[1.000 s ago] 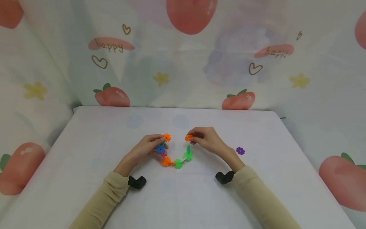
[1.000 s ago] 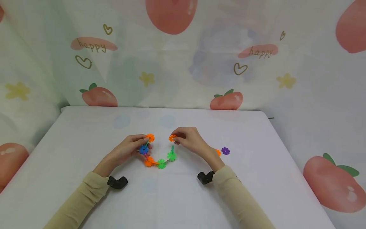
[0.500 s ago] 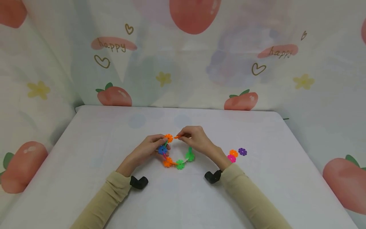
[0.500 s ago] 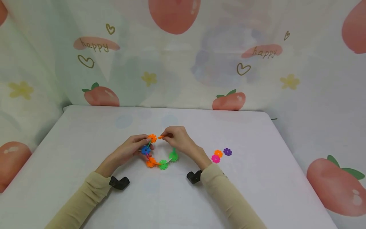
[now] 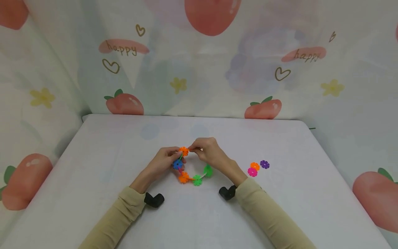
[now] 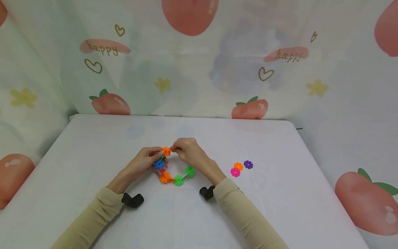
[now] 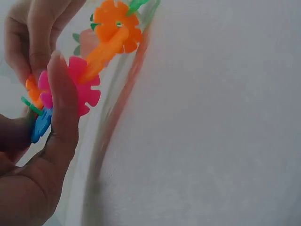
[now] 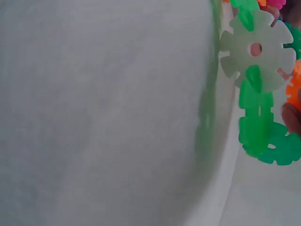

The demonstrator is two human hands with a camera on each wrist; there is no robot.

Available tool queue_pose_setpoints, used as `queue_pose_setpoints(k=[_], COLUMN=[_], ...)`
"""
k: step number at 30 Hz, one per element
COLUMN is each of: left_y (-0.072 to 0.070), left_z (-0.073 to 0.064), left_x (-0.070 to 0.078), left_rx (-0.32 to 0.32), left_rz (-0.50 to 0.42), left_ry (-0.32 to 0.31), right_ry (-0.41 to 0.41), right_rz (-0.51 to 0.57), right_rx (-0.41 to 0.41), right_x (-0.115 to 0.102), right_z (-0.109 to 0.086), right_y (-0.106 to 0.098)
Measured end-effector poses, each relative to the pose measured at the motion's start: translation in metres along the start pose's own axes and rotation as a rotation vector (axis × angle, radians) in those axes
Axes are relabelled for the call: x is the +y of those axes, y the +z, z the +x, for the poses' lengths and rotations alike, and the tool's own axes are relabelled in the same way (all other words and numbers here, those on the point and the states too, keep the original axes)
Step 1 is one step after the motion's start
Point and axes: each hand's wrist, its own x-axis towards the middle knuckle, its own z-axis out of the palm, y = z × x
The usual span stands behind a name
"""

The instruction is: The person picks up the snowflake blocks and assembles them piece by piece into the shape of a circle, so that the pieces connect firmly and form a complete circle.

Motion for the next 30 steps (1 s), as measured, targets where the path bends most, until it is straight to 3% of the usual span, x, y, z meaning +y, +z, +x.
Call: queue_pose_setpoints(k=[3,10,17,21,30], left_y=[0.002,-0.002,-0.011,-0.013,-0.012], left_z=[0.0,-0.001,0.0,0.0,0.0], left_x=[0.002,0.006,0.004,0.003,0.003], left_rx=[0.008,-0.035,-0.061,-0.089,-0.147], left_rz=[0.0,-0.039,-0.106,-0.091,-0.043], left_ry=[0.005,-0.017,-0.011,-0.02,-0.093], right_ry=[0.012,0.139,0.268,0.327,0.497], right_rz=[-0.004,0.021,-0.07,-0.098,-0.155], right_rx=[-0.011,-0.052,-0.111,-0.143,-0.332], right_x=[-0.001,0.003,0.007,0.011,0.019], right_z=[0.001,-0.009,-0.044,-0.067,-0.109], right_y=[-0.003,-0.023,-0.061,-0.085,-0.13])
